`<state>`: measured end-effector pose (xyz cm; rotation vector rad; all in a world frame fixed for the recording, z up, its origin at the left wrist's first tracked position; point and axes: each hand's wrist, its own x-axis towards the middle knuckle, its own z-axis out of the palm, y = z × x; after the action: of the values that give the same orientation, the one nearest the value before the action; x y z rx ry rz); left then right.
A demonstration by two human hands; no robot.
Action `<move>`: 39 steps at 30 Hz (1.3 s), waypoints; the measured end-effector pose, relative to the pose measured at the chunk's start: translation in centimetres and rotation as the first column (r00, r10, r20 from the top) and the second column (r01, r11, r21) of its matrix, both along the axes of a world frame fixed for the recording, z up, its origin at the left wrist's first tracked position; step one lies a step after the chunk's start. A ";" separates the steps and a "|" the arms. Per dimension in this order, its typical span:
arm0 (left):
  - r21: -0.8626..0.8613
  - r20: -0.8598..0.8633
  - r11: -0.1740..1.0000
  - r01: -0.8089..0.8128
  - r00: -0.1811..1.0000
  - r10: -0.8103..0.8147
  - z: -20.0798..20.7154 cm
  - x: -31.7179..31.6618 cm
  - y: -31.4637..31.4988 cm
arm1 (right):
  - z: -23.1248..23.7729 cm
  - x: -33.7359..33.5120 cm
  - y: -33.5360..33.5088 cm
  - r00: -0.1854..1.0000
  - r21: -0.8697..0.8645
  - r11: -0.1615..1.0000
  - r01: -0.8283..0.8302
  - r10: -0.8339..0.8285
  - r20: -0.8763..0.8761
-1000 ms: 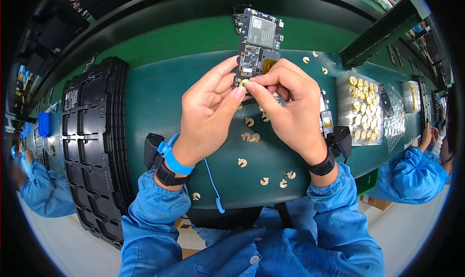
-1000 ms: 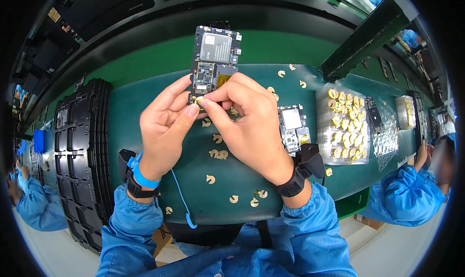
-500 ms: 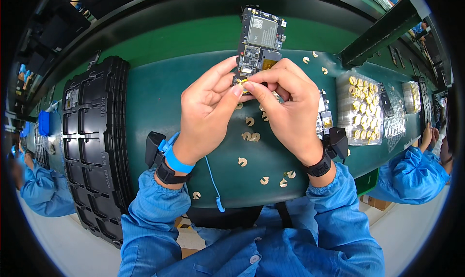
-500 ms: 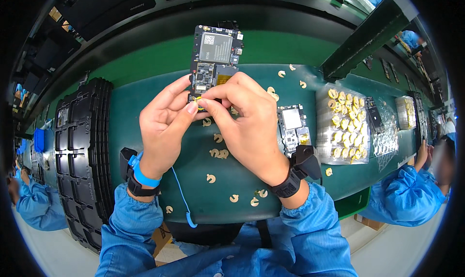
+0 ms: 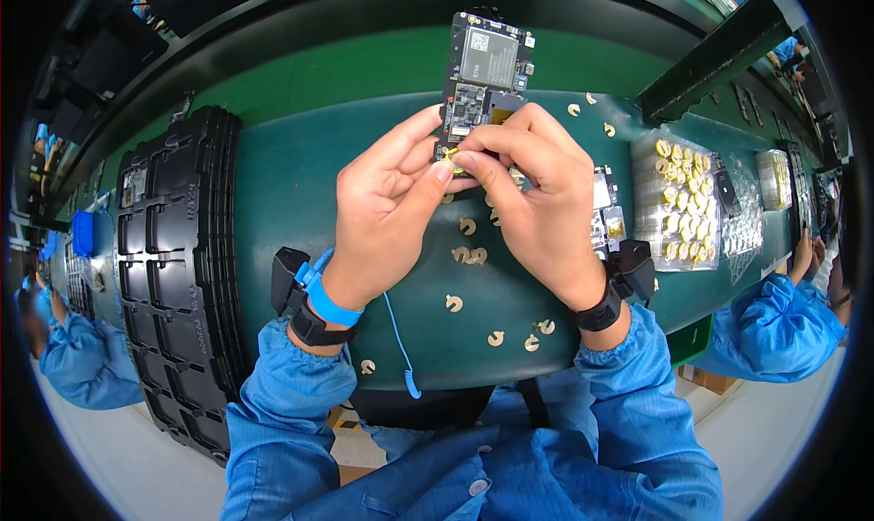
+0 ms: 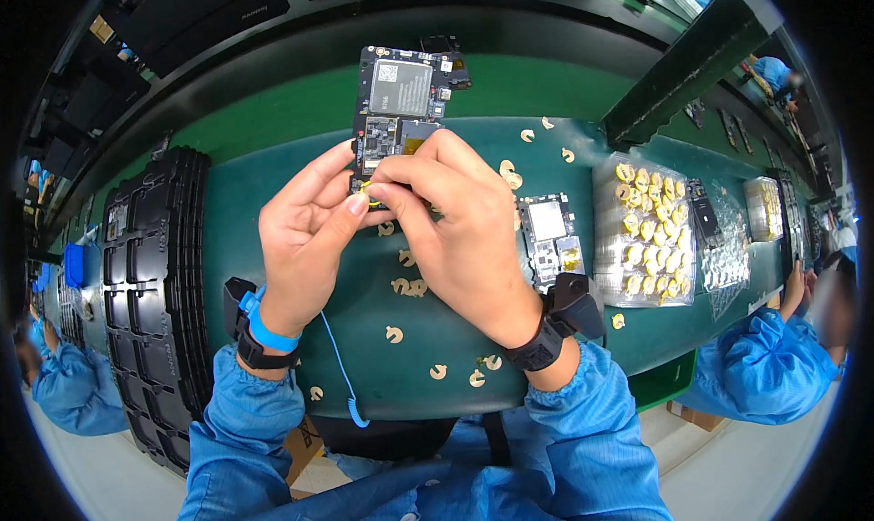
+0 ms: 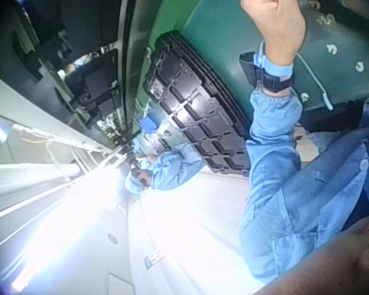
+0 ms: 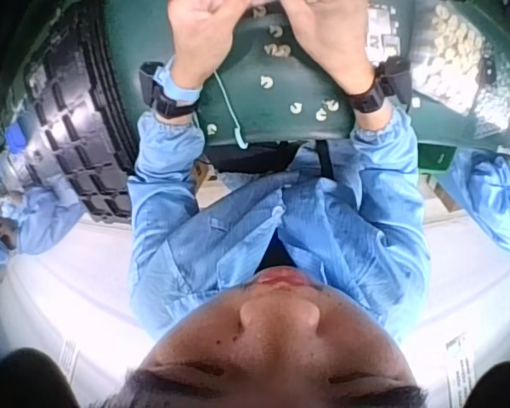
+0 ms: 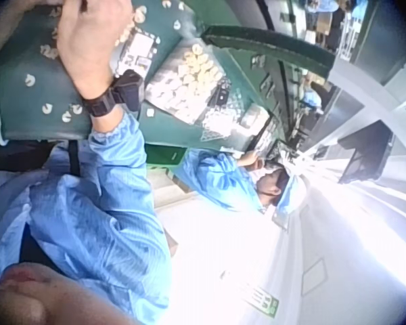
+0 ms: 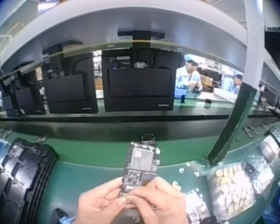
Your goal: Assembling electronic circuit boards by installing components on an assembly line.
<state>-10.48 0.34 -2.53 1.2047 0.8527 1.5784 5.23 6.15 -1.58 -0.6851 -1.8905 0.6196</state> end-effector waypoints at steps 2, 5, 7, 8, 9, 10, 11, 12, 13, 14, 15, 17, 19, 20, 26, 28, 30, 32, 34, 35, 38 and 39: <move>-0.001 0.012 1.000 -0.017 1.000 0.017 0.1 0.0 0.0 | -0.1 -0.2 0.0 1.000 -0.018 1.000 -0.014 0.013 -0.021; -0.020 -0.004 0.999 -0.046 0.999 0.046 0.0 0.0 -0.1 | 0.1 -0.3 -0.2 1.000 -0.002 1.000 -0.018 0.018 -0.005; -0.020 -0.005 0.999 -0.051 0.999 0.051 0.1 0.0 0.0 | 0.1 -0.3 -0.1 1.000 0.005 1.000 -0.015 0.015 -0.002; -0.022 -0.005 0.998 -0.056 0.998 0.056 0.2 -0.1 0.0 | 0.1 -0.3 0.0 1.000 0.011 1.000 -0.012 0.012 0.003; -0.019 -0.006 0.998 -0.055 0.998 0.055 0.2 0.0 0.1 | 0.1 -0.3 0.1 1.000 0.013 1.000 -0.011 0.011 0.002; -0.022 0.002 0.998 -0.064 0.998 0.064 0.2 0.1 0.2 | 0.1 -0.3 0.2 1.000 0.013 1.000 -0.018 0.018 -0.011; -0.023 0.011 0.997 -0.071 0.997 0.071 0.3 0.2 0.3 | 0.1 -0.2 0.2 0.999 0.015 1.000 -0.022 0.022 -0.024; -0.015 0.012 0.998 -0.062 0.998 0.062 0.3 0.3 0.4 | 0.2 -0.1 0.3 1.000 0.023 1.000 -0.013 0.014 -0.023; -0.027 0.032 0.998 -0.057 0.998 0.058 0.4 0.4 0.4 | 0.4 0.2 0.3 1.000 0.043 0.999 -0.002 0.002 -0.015; -0.033 0.057 0.999 -0.036 0.998 0.037 0.4 0.7 0.9 | 0.6 0.6 0.5 1.000 0.071 0.997 0.024 -0.024 -0.002; -0.063 0.032 0.995 -0.074 0.997 0.076 0.3 0.4 0.3 | 0.3 -0.1 0.1 0.999 0.101 0.994 0.046 -0.043 -0.025; -0.109 0.000 0.988 -0.110 0.994 0.111 -0.4 0.0 0.1 | -0.9 -0.2 0.2 0.997 0.084 0.997 -0.001 0.007 -0.073; -0.111 -0.035 0.987 -0.120 0.993 0.117 -0.2 -0.8 -0.3 | -0.3 -0.6 -0.3 0.979 -0.032 0.988 -0.152 0.146 -0.145; -0.112 0.031 0.985 -0.128 0.991 0.133 -0.6 -0.9 0.0 | -0.4 -0.7 -0.1 0.971 -0.037 0.986 -0.161 0.152 -0.186; -0.084 0.080 0.989 -0.122 0.988 0.129 -0.2 -1.2 -0.6 | 2.7 0.5 -2.7 0.971 -0.328 0.942 0.077 -0.145 -0.189; -0.097 0.070 0.994 -0.058 0.995 0.065 0.2 0.1 -0.9 | 2.4 1.6 -3.6 0.989 -0.388 0.922 -0.017 -0.042 -0.143; -0.083 0.143 0.989 0.121 0.984 -0.108 0.4 0.9 -0.7 | 2.5 3.2 -4.3 0.979 -0.465 0.884 -0.049 -0.049 -0.196; -0.066 0.263 0.945 0.319 0.920 -0.292 0.7 1.2 -0.4 | 3.1 5.3 -4.7 0.940 -0.607 0.767 -0.208 -0.014 -0.340; -0.046 0.266 0.920 0.390 0.892 -0.365 1.3 1.0 -0.7 | 3.7 7.5 -5.1 0.917 -0.631 0.719 -0.292 0.024 -0.397; -0.058 0.234 0.904 0.423 0.886 -0.400 1.2 0.6 -0.8 | 3.9 8.4 -5.3 0.914 -0.635 0.717 -0.288 0.008 -0.406; -0.069 0.170 0.885 0.460 0.880 -0.444 1.4 0.3 -0.8 | 5.7 12.1 -6.2 0.926 -0.640 0.729 -0.243 -0.023 -0.377; -0.095 0.121 0.886 0.454 0.889 -0.442 1.0 0.1 -0.6 | 6.2 13.4 -6.5 0.943 -0.638 0.745 -0.196 -0.035 -0.331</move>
<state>-10.43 -0.24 -1.57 1.1309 0.5459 1.1771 18.64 -0.31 4.63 -0.8814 -1.3680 1.4194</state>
